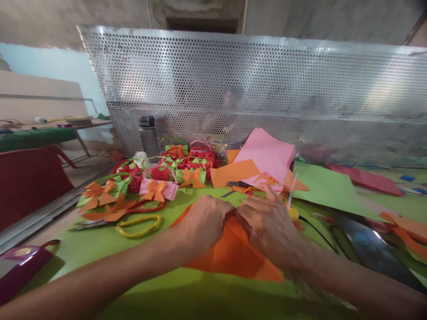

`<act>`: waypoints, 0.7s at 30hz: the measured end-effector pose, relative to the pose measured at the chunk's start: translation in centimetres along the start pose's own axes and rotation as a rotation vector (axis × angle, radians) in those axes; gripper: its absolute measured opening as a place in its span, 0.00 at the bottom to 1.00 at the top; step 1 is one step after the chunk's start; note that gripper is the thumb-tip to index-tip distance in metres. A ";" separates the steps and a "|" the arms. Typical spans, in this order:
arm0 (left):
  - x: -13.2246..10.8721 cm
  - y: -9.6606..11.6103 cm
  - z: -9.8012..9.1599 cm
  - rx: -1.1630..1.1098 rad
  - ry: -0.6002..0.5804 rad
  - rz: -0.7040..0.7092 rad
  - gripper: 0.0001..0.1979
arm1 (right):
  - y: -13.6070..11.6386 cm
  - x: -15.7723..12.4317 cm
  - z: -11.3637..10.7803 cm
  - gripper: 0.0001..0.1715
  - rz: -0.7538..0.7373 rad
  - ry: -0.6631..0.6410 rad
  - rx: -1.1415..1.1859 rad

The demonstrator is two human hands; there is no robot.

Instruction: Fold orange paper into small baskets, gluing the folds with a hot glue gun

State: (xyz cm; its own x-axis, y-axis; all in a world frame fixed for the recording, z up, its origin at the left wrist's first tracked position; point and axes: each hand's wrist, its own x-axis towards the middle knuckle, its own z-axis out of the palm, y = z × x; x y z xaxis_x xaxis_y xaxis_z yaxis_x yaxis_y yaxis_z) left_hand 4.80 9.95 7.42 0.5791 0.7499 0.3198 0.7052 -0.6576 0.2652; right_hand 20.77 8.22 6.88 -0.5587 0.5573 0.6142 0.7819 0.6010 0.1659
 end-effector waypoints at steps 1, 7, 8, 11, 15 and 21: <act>-0.1 -0.1 0.1 0.027 0.008 0.008 0.13 | 0.0 0.0 0.0 0.16 0.002 -0.005 0.001; -0.7 -0.2 0.4 0.144 0.072 0.063 0.10 | -0.3 -0.1 -0.5 0.14 -0.004 -0.001 -0.033; -0.7 -0.1 0.5 0.157 0.085 0.066 0.10 | -0.3 -0.1 -0.5 0.14 -0.011 0.009 -0.040; -0.8 -0.1 1.0 0.160 0.132 0.079 0.10 | -0.4 -0.2 -0.3 0.14 -0.020 0.018 -0.038; -0.7 -0.4 1.4 0.132 0.169 0.120 0.11 | -0.3 -0.3 0.0 0.17 -0.038 -0.032 -0.012; 0.7 -2.1 -1.0 -0.099 0.272 -0.011 0.10 | 1.6 0.5 -0.4 0.13 0.228 0.053 0.472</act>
State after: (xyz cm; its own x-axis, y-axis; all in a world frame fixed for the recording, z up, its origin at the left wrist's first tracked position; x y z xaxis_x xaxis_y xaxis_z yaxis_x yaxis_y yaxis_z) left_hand 3.30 11.80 8.03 0.4308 0.7193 0.5450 0.6597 -0.6631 0.3537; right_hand 21.90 9.24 7.72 -0.3649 0.6816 0.6343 0.6650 0.6676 -0.3348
